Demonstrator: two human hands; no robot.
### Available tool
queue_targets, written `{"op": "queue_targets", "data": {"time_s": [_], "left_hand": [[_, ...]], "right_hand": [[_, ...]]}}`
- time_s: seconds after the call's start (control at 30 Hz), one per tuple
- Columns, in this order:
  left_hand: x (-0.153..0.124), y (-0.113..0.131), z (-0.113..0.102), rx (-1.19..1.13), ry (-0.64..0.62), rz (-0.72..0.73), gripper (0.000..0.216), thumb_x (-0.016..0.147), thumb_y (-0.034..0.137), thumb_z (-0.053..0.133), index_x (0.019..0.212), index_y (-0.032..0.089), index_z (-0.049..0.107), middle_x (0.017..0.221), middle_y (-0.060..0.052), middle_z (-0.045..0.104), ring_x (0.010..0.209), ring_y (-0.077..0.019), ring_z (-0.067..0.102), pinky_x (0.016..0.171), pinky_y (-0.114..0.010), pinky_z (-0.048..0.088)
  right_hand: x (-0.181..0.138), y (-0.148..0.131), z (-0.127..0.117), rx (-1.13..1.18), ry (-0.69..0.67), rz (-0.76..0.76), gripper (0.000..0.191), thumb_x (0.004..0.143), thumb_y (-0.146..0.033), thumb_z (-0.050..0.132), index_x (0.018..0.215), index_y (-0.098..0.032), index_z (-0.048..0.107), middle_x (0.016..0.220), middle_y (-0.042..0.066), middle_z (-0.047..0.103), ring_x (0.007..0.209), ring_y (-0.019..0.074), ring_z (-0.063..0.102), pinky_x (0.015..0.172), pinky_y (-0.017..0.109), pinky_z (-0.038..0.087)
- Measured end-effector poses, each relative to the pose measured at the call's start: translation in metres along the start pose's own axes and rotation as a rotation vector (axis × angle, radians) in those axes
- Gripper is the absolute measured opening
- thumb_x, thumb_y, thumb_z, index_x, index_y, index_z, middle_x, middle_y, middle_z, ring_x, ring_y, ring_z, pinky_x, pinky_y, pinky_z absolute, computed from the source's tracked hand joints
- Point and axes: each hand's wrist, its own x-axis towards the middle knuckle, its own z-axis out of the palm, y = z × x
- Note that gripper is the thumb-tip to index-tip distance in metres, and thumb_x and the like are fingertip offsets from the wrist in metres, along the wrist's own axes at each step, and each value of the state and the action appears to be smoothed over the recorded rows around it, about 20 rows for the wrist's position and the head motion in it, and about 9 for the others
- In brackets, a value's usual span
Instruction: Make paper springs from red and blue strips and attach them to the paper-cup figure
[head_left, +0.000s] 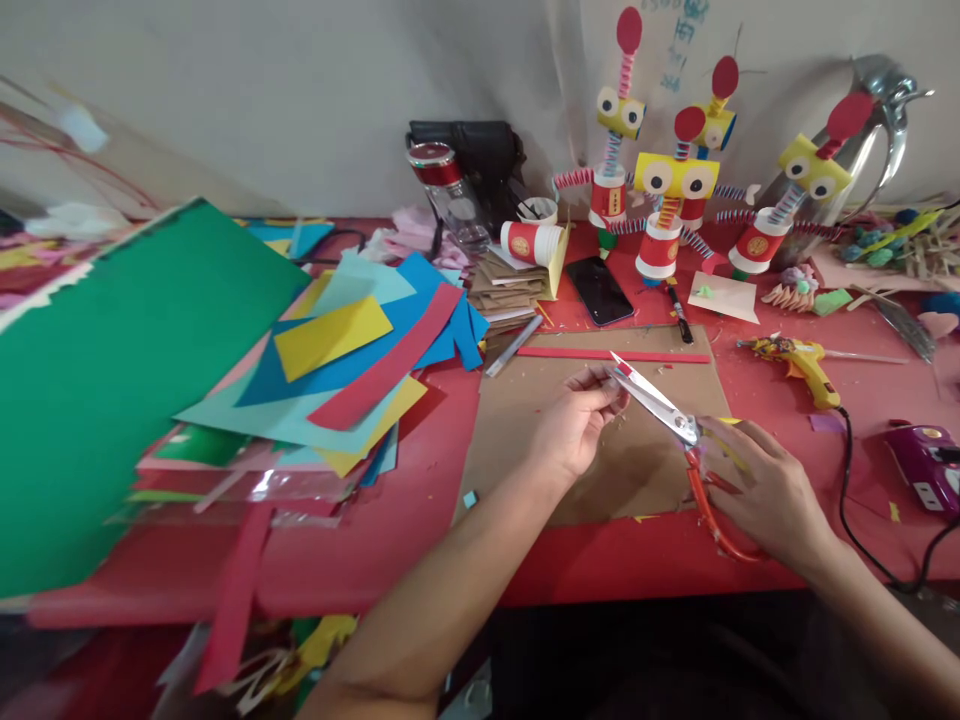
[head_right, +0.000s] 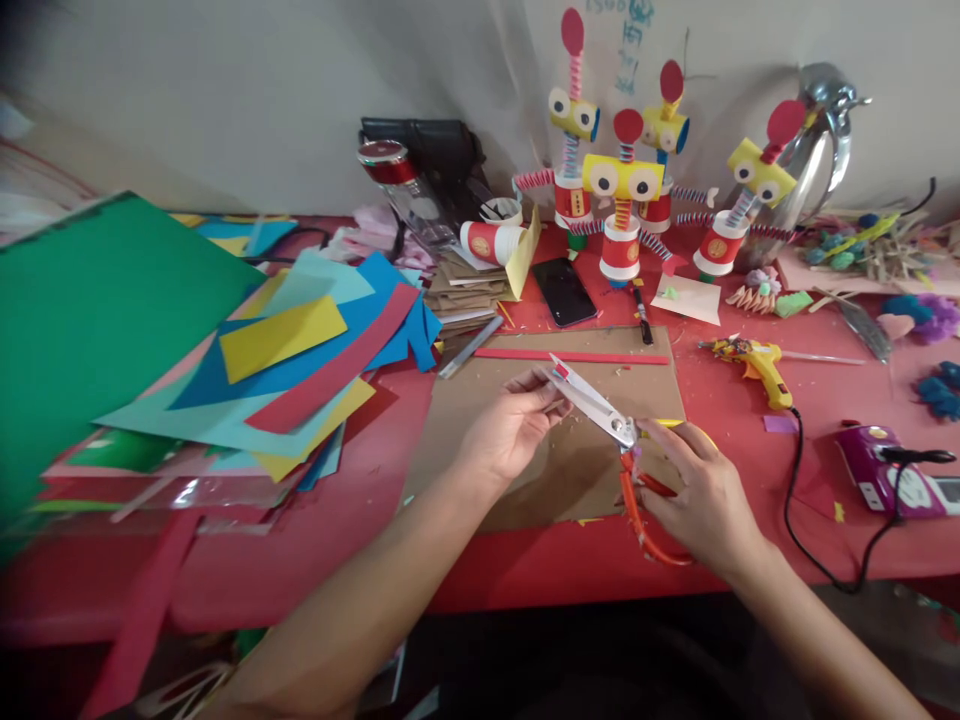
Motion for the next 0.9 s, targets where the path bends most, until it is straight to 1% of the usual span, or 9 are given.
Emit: {"op": "queue_targets", "data": {"time_s": [0.1, 0.27, 0.37, 0.57, 0.63, 0.77, 0.83, 0.9], "left_hand": [[-0.001, 0.0, 0.0, 0.0, 0.019, -0.003, 0.017, 0.061, -0.002, 0.072, 0.06, 0.015, 0.068, 0.064, 0.0, 0.069, 0.063, -0.0097, 0.062, 0.064, -0.023, 0.047], [-0.001, 0.001, 0.0, 0.009, 0.017, -0.014, 0.016, 0.061, -0.001, 0.072, 0.061, 0.015, 0.069, 0.066, 0.0, 0.07, 0.063, -0.0096, 0.063, 0.062, -0.022, 0.047], [0.0, 0.001, -0.001, 0.027, 0.009, -0.022, 0.015, 0.06, 0.0, 0.073, 0.062, 0.015, 0.069, 0.065, 0.0, 0.07, 0.061, -0.0092, 0.062, 0.063, -0.022, 0.047], [0.001, 0.0, -0.004, 0.077, -0.003, -0.024, 0.015, 0.058, 0.005, 0.08, 0.063, 0.014, 0.068, 0.063, 0.0, 0.068, 0.059, -0.0091, 0.063, 0.064, -0.023, 0.048], [0.0, 0.001, -0.004, 0.101, -0.008, 0.0, 0.016, 0.058, 0.007, 0.081, 0.064, 0.015, 0.068, 0.063, 0.001, 0.068, 0.06, -0.0089, 0.063, 0.066, -0.023, 0.048], [-0.004, 0.003, -0.002, 0.155, -0.074, 0.023, 0.015, 0.06, 0.013, 0.083, 0.067, 0.015, 0.07, 0.07, -0.001, 0.072, 0.068, -0.0125, 0.068, 0.073, -0.027, 0.052], [-0.006, 0.004, 0.0, 0.18, -0.111, 0.026, 0.017, 0.059, 0.016, 0.085, 0.068, 0.015, 0.071, 0.069, -0.002, 0.071, 0.068, -0.0141, 0.069, 0.073, -0.028, 0.053], [-0.008, 0.005, 0.0, 0.209, -0.133, 0.057, 0.018, 0.057, 0.017, 0.086, 0.069, 0.015, 0.073, 0.067, -0.001, 0.071, 0.065, -0.0136, 0.068, 0.071, -0.028, 0.054]], "right_hand": [[-0.001, 0.002, 0.0, -0.038, 0.021, -0.015, 0.047, 0.082, -0.022, 0.06, 0.129, -0.023, 0.058, 0.109, 0.008, 0.07, 0.091, 0.0209, 0.071, 0.081, 0.032, 0.061], [-0.004, 0.001, -0.001, -0.067, -0.065, 0.02, 0.05, 0.085, -0.021, 0.06, 0.134, -0.025, 0.056, 0.115, 0.009, 0.07, 0.096, 0.0228, 0.072, 0.078, 0.034, 0.062], [-0.005, -0.002, -0.003, -0.069, -0.107, 0.018, 0.046, 0.087, -0.02, 0.057, 0.132, -0.024, 0.058, 0.117, 0.01, 0.071, 0.098, 0.0239, 0.072, 0.078, 0.035, 0.062], [-0.009, -0.003, -0.005, -0.055, -0.06, 0.049, 0.04, 0.089, -0.022, 0.053, 0.128, -0.023, 0.061, 0.107, 0.007, 0.074, 0.084, 0.0203, 0.074, 0.07, 0.029, 0.061], [-0.011, 0.002, -0.006, -0.095, -0.04, 0.098, 0.037, 0.09, -0.024, 0.051, 0.125, -0.022, 0.062, 0.105, 0.007, 0.075, 0.083, 0.0207, 0.074, 0.07, 0.03, 0.061], [-0.013, 0.019, -0.01, -0.272, 0.043, 0.268, 0.035, 0.09, -0.031, 0.051, 0.122, -0.022, 0.063, 0.109, 0.01, 0.074, 0.089, 0.0255, 0.073, 0.073, 0.037, 0.06], [-0.013, 0.025, -0.012, -0.385, 0.048, 0.334, 0.037, 0.09, -0.035, 0.051, 0.122, -0.021, 0.062, 0.108, 0.011, 0.074, 0.084, 0.0269, 0.073, 0.065, 0.037, 0.058], [-0.014, 0.026, -0.017, -0.492, 0.008, 0.373, 0.038, 0.091, -0.038, 0.05, 0.122, -0.02, 0.062, 0.102, 0.011, 0.074, 0.073, 0.0256, 0.072, 0.054, 0.033, 0.053]]}}
